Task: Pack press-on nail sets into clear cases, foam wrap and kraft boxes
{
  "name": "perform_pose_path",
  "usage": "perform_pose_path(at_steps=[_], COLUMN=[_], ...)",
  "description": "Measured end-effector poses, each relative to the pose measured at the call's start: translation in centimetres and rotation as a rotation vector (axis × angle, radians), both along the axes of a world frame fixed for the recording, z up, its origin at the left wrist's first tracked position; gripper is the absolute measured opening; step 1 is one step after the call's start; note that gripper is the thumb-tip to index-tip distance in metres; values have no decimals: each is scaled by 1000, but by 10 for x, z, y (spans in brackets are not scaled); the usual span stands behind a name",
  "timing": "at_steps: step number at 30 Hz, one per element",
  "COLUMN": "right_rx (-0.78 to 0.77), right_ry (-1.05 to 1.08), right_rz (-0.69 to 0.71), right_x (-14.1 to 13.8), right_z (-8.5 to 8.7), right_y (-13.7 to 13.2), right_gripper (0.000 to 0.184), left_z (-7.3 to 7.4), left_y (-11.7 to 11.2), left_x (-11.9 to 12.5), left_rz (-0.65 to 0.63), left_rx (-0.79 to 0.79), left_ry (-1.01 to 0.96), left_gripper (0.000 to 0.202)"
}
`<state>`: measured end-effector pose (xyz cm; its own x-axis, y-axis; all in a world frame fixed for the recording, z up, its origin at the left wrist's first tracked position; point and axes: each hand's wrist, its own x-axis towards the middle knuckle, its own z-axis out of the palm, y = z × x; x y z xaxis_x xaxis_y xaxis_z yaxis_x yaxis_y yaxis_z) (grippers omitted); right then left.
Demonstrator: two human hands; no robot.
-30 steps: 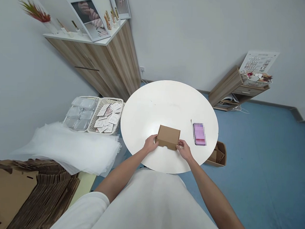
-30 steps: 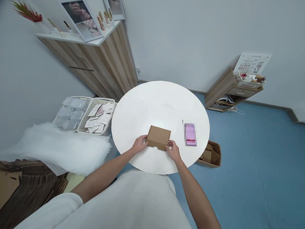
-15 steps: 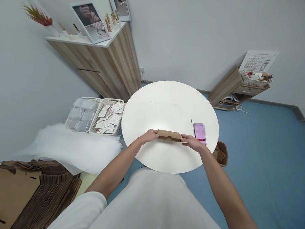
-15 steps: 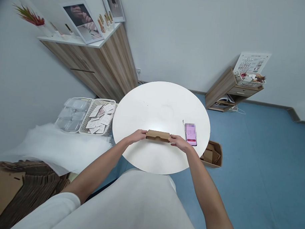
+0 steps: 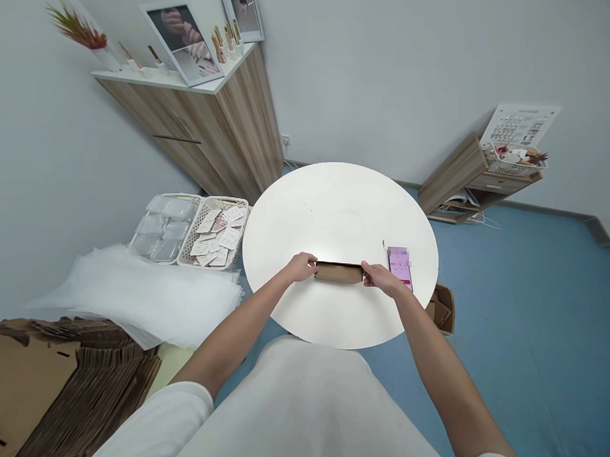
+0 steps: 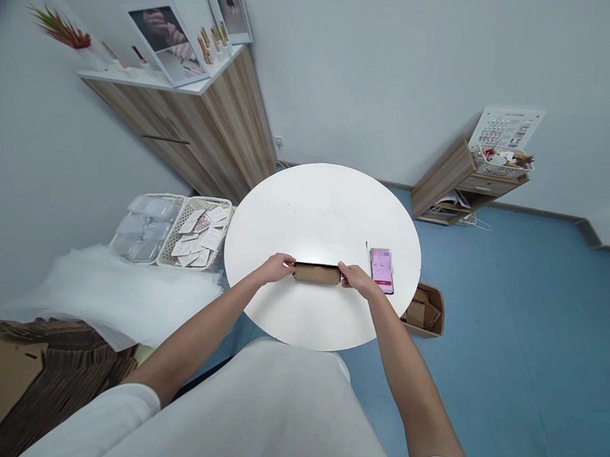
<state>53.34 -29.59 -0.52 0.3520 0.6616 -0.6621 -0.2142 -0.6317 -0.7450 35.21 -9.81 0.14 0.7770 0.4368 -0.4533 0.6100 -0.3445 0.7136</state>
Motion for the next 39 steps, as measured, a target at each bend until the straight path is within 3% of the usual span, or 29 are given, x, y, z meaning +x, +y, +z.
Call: perform_pose_path(at_steps=[6,12,16,21,26,39], right_rx=[-3,54,76,87,38,73], right_ry=[14,14,-7,25,72,8], right_rz=[-15,20,12,15,-72,-96], right_x=[-2,-6,-7,-9,-13,-23], right_z=[5,9,6,1,-6,-19], right_y=[2,-2,-6,-11,-14,-18], right_gripper=[42,37,35,37,47,49], left_z=[6,-6,-13,-15,-22,-35], left_y=[-1,-3,-3,-5,-7,-8], left_x=[-1,-3,-6,-12,-16,-22], left_rz=[41,29,32,52,125,55], left_rx=[-60,0,1,-116,-248,-290], left_ry=[36,12,-7,-51,-26,10], left_gripper=[34,34,35,42,44,46])
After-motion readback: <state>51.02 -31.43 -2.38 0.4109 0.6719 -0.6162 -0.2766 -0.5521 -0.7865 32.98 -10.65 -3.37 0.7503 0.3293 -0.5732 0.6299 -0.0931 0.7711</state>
